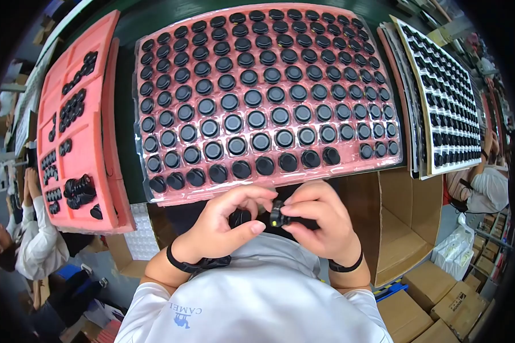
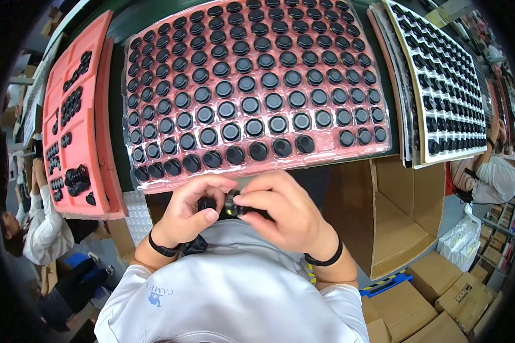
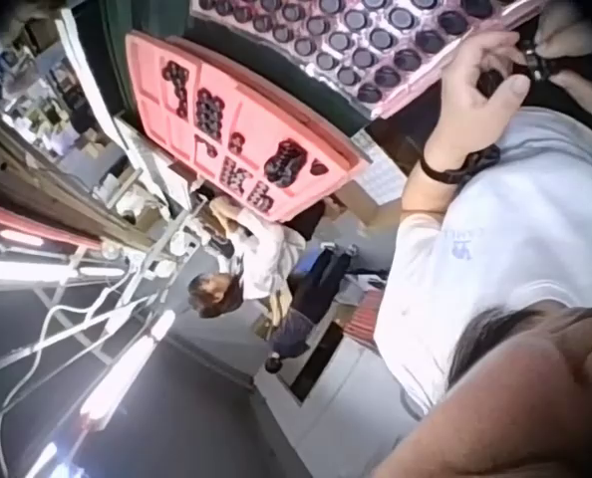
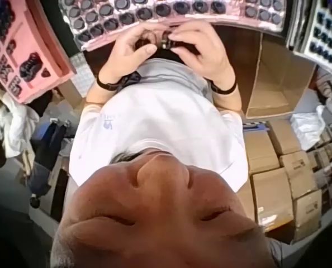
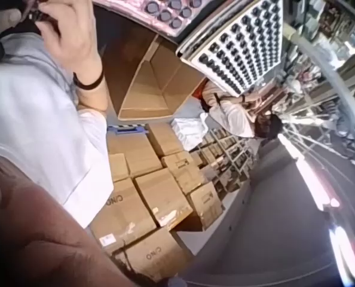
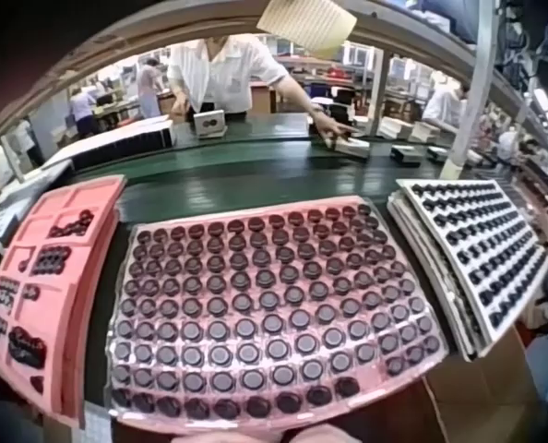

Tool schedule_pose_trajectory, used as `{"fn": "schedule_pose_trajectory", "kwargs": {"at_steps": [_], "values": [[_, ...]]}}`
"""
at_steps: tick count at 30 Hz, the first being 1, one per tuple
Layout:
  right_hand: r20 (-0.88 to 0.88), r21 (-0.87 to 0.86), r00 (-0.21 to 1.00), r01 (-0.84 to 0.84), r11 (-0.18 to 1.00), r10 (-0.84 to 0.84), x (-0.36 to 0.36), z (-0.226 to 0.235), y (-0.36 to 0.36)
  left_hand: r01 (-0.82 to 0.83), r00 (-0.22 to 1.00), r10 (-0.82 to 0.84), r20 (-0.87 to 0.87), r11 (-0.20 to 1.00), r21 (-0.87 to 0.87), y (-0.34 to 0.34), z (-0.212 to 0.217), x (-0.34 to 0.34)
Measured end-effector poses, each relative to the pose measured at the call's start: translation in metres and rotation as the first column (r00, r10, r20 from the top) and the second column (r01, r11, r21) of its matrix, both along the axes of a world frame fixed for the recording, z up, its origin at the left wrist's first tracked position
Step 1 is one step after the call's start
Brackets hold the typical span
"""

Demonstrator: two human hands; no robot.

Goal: The person picks up a black component and a rubber seal, fits the seal onto the component, and places the assembled unit back into a tray.

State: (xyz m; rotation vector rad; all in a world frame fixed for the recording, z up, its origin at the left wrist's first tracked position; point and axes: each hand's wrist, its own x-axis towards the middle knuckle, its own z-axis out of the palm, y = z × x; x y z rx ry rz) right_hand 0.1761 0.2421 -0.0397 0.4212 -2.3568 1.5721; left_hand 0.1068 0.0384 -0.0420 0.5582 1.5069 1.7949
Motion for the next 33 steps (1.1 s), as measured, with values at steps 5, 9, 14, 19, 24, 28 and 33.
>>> {"fn": "schedule_pose_trajectory", "kwargs": {"at_steps": [5, 9, 14, 19, 24, 28, 33], "values": [[-0.094, 0.046, 0.99, -0.102, 0.994, 0.106, -0.011, -0.004, -0.011, 0.021, 1.0, -0.02, -0.01, 1.0, 0.02, -0.01, -0.009, 0.0], [-0.098, -0.076, 0.989, -0.118, 0.99, 0.111, -0.015, -0.007, -0.016, 0.004, 0.994, -0.014, 0.111, 0.996, 0.088, -0.013, -0.007, -0.002], [0.198, -0.904, 0.925, 0.044, 0.425, 0.325, -0.009, -0.019, -0.027, -0.045, 0.965, -0.008, 0.262, 0.98, 0.196, -0.011, -0.008, -0.004], [0.261, -0.951, 0.857, 0.151, 0.269, 0.444, -0.007, -0.027, -0.026, -0.108, 0.992, 0.093, 0.091, 0.977, 0.184, -0.01, -0.015, 0.0], [0.3, -0.781, 0.943, 0.157, 0.604, 0.144, -0.004, -0.015, -0.033, -0.139, 0.972, 0.158, -0.175, 0.984, 0.113, -0.009, -0.014, 0.002], [0.171, -0.49, 0.985, 0.071, 0.869, 0.015, -0.008, -0.015, -0.032, -0.155, 0.881, 0.198, -0.43, 0.979, 0.134, -0.007, -0.011, 0.0], [0.091, -0.322, 0.995, 0.057, 0.945, -0.029, -0.013, -0.013, -0.045, -0.164, 0.807, 0.206, -0.553, 0.979, 0.124, -0.005, -0.01, -0.001]]}}
